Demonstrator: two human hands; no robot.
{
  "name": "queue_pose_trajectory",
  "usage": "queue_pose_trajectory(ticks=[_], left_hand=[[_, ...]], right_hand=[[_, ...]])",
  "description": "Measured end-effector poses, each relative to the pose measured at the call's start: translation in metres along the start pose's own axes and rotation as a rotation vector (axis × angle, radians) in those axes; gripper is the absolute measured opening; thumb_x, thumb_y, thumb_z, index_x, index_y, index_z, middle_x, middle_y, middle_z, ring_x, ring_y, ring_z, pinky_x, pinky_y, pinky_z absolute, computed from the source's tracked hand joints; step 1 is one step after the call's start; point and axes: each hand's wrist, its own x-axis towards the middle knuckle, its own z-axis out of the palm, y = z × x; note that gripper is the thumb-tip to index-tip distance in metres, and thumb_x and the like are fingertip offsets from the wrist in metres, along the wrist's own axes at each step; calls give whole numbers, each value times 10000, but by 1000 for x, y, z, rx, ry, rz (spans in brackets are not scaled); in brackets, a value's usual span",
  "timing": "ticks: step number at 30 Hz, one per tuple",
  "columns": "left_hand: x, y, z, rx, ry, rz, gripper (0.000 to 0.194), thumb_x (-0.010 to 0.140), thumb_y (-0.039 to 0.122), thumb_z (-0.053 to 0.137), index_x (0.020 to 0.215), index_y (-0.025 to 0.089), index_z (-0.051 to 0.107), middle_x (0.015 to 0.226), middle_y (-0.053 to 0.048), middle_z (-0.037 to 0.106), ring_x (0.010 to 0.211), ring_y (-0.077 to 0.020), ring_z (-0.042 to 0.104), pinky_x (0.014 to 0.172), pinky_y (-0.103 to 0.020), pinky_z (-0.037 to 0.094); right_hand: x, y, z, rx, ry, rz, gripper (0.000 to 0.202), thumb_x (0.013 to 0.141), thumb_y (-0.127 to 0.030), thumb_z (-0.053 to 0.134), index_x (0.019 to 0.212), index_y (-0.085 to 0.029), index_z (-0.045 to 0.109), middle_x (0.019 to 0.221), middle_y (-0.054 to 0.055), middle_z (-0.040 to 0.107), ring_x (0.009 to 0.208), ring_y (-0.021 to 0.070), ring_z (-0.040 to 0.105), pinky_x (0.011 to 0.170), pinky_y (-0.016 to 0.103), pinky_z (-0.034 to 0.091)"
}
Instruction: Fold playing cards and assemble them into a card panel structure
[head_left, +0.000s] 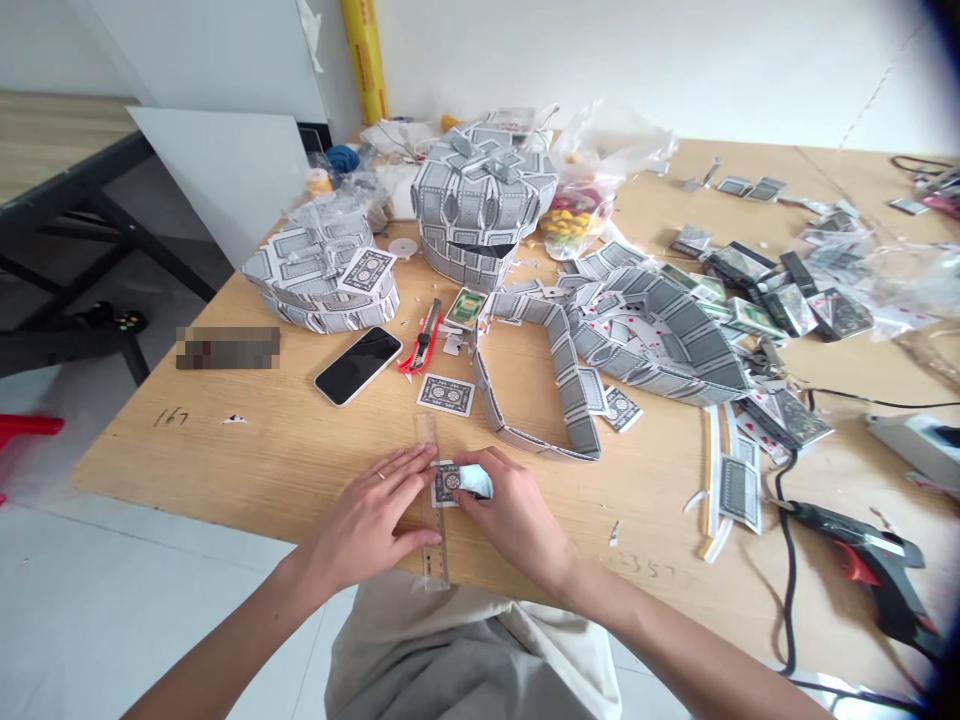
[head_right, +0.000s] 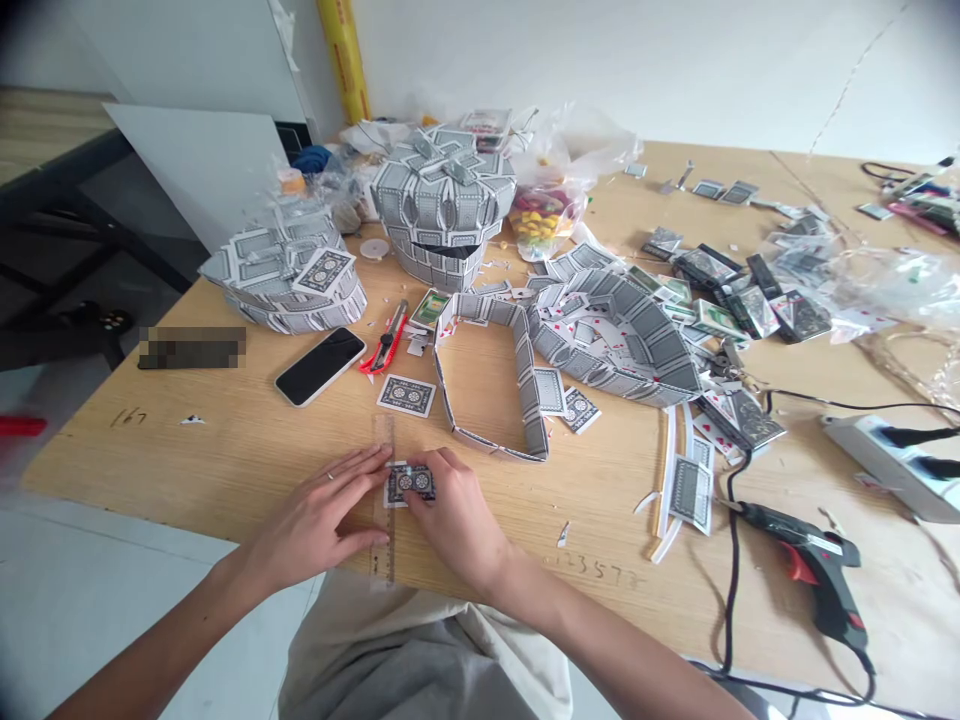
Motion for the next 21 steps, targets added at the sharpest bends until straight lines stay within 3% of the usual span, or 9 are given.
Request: queue_pose_trajectory(ticks=[21], left_hand=[[0, -2, 2, -28, -10, -6, 597, 959, 459, 813, 1457, 211, 596, 1689, -119, 508, 1599, -298, 443, 1302, -515, 463]], right_hand=[[2, 1, 0, 19, -9, -24, 350, 880, -16, 740, 1183, -190, 769, 1165, 85, 782, 1101, 256, 759, 1021, 358, 563]])
